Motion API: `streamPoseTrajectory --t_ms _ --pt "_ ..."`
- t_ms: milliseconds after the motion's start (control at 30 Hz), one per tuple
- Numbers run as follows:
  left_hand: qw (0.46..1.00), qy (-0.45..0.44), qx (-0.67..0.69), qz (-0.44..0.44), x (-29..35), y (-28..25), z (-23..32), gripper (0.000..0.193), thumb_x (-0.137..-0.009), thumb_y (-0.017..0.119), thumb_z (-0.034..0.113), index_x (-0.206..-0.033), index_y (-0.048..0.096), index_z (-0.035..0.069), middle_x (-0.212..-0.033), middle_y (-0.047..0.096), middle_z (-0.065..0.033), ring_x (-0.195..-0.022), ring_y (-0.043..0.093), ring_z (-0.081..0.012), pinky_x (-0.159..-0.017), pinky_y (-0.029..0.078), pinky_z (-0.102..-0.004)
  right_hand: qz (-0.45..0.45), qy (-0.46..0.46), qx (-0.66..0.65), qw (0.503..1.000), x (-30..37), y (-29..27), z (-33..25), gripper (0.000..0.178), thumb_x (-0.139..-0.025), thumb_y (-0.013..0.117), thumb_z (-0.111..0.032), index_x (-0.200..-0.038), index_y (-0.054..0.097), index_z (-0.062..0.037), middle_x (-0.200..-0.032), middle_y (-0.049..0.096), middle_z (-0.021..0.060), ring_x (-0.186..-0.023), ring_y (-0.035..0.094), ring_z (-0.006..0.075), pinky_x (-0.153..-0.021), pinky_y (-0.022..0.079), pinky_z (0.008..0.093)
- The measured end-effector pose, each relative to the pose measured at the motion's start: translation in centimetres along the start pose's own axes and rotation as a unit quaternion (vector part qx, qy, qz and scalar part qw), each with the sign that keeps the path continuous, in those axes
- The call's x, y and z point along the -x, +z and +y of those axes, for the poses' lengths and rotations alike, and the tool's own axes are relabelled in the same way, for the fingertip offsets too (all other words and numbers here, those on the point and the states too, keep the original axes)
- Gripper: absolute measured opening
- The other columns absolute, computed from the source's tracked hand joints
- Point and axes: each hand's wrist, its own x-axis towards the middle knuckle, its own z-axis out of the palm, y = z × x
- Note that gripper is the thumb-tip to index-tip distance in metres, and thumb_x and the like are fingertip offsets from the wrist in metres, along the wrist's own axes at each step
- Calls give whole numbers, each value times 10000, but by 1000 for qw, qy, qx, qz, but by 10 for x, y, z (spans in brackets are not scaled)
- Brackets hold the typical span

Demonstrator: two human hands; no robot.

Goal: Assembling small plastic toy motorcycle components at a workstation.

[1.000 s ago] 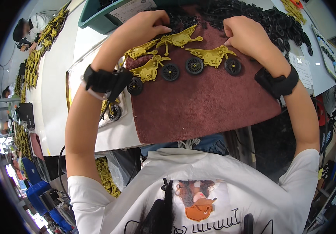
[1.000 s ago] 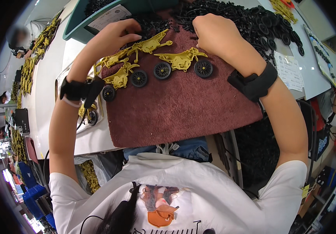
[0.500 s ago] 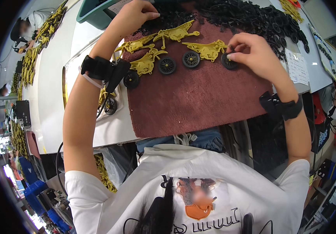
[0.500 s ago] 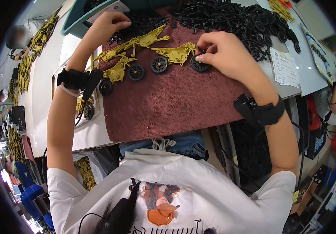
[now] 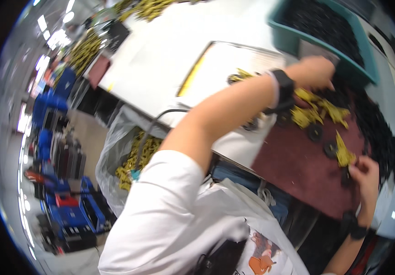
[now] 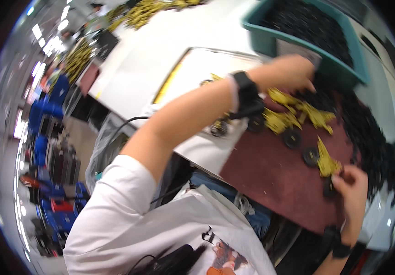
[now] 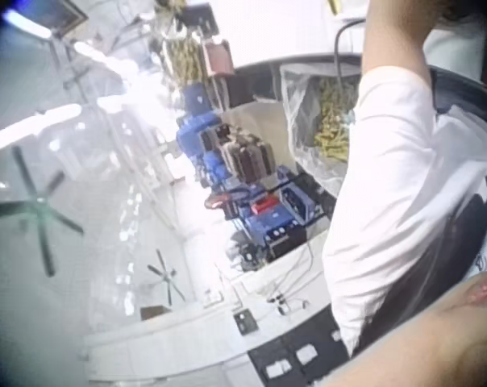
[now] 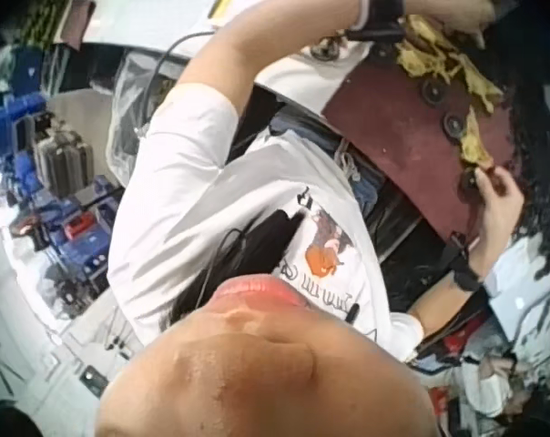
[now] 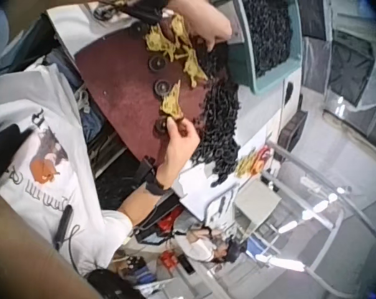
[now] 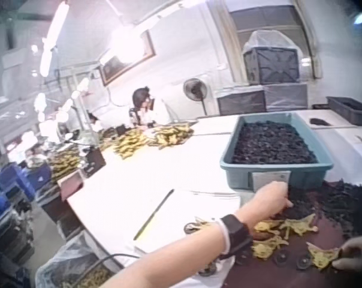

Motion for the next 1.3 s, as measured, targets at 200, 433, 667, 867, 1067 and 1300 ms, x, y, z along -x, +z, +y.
streamPoseTrajectory --t_ms 200,433,667,867,1067,1300 --pt "997 58 -24 54 -3 10 -2 182 -782 737 208 -774 719 27 -692 694 -66 -662 681 -213 -583 543 -335 -6 69 13 998 24 9 -5 185 -730 641 51 -899 596 -11 -845 598 15 -766 562 78 -711 443 208" --pt "998 53 6 40 29 -10 11 121 -789 705 133 -810 723 15 -730 703 -82 -690 689 -225 -600 556 -338 -21 57 3 998 22 39 -13 172 -725 619 93 -874 583 16 -930 530 24 -763 548 85 -686 436 196" --pt "984 58 -6 166 147 -9 58 167 -823 631 99 -806 623 -67 -705 644 -198 -700 648 -365 -636 507 -426 11 -81 54 995 23 58 -12 148 -704 622 84 -837 590 30 -929 540 61 -761 542 114 -671 431 218" --pt "977 8 190 102 202 25 55 229 -840 681 204 -830 613 -15 -659 629 -172 -618 627 -338 -557 462 -371 29 -90 145 985 30 68 -29 148 -706 619 76 -839 577 27 -879 540 82 -720 536 136 -643 427 241" --pt "941 -85 320 63 217 62 64 75 -844 664 50 -858 629 -14 -670 652 -43 -537 569 -68 -484 434 -239 59 -137 144 978 30 83 -28 128 -751 631 62 -870 594 33 -864 573 77 -700 577 135 -611 449 246" --pt "987 -6 108 116 206 96 73 123 -865 654 86 -816 573 7 -627 575 -96 -506 542 -170 -485 399 -287 74 -171 257 948 32 63 -24 161 -741 675 18 -895 643 -19 -1008 601 70 -760 537 109 -677 402 225"
